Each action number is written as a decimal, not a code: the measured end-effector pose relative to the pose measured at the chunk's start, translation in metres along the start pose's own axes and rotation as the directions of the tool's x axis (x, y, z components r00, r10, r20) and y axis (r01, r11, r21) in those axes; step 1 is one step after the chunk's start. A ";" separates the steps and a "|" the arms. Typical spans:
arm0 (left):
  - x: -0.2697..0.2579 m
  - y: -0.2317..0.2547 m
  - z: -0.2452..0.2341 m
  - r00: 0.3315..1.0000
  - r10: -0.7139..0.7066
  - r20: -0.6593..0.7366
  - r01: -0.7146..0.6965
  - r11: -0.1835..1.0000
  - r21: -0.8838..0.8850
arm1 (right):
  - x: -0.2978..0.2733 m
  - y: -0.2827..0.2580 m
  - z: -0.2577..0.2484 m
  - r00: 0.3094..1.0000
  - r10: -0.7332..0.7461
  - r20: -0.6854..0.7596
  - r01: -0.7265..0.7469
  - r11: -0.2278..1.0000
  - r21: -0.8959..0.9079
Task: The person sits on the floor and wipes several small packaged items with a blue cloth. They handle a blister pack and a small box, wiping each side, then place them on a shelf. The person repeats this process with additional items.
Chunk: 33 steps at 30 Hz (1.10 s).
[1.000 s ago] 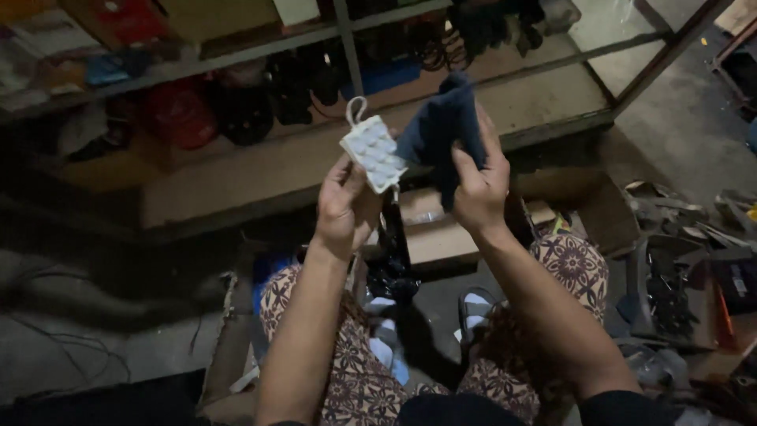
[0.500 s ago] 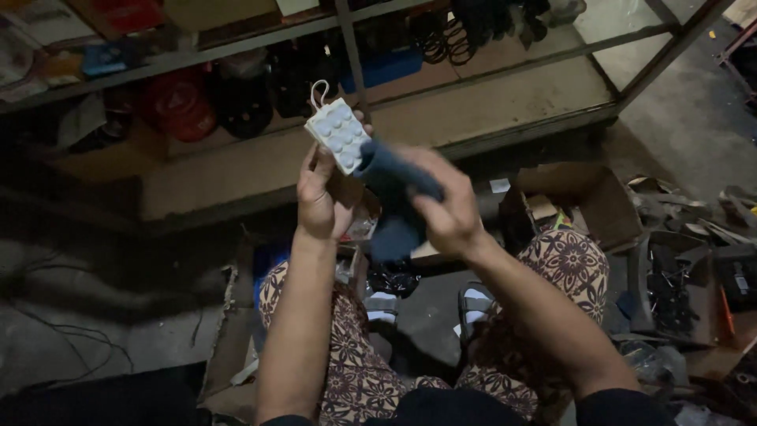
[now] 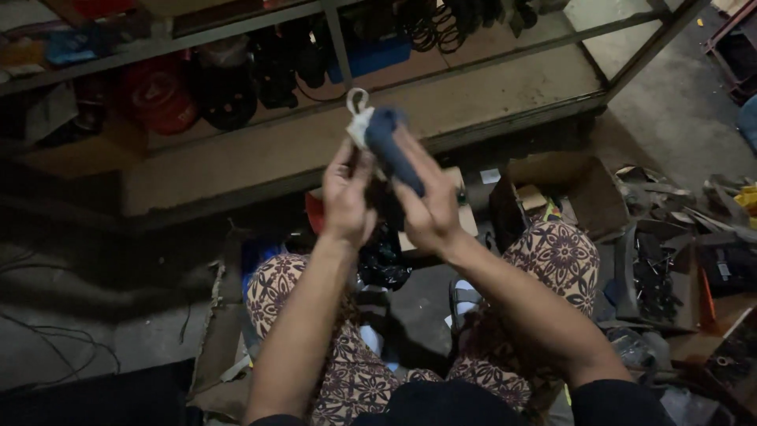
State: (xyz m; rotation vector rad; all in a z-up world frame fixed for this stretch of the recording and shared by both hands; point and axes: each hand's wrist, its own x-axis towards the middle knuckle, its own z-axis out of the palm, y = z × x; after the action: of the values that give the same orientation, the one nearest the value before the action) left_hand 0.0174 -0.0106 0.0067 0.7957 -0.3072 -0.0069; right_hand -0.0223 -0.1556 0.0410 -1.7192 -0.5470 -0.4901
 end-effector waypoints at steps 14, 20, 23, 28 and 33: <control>-0.007 -0.021 -0.023 0.981 -0.072 -0.180 0.022 0.964 -0.267 | -0.001 0.037 0.010 0.873 0.484 -0.067 -0.322 0.673 0.666; -0.011 -0.028 -0.002 0.951 0.167 -0.260 -0.084 0.949 0.302 | -0.014 0.037 0.034 0.945 0.308 -0.112 -0.238 0.881 0.410; -0.012 -0.029 -0.003 0.922 0.339 -0.187 -0.152 0.761 0.631 | -0.004 0.031 0.023 0.920 0.364 -0.148 -0.296 0.889 0.348; -0.012 -0.029 -0.008 0.919 0.301 -0.256 -0.063 0.751 0.657 | 0.001 0.038 0.014 0.937 0.318 -0.145 -0.279 0.930 0.240; -0.017 -0.023 0.003 0.979 0.076 -0.191 0.011 0.907 0.420 | -0.004 0.061 0.008 0.888 0.417 -0.192 -0.328 0.868 0.372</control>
State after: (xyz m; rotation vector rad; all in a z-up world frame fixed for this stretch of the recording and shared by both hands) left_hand 0.0030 -0.0262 -0.0120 1.2111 -0.1259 0.1773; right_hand 0.0112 -0.1599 -0.0108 -1.3609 -0.0797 -0.3182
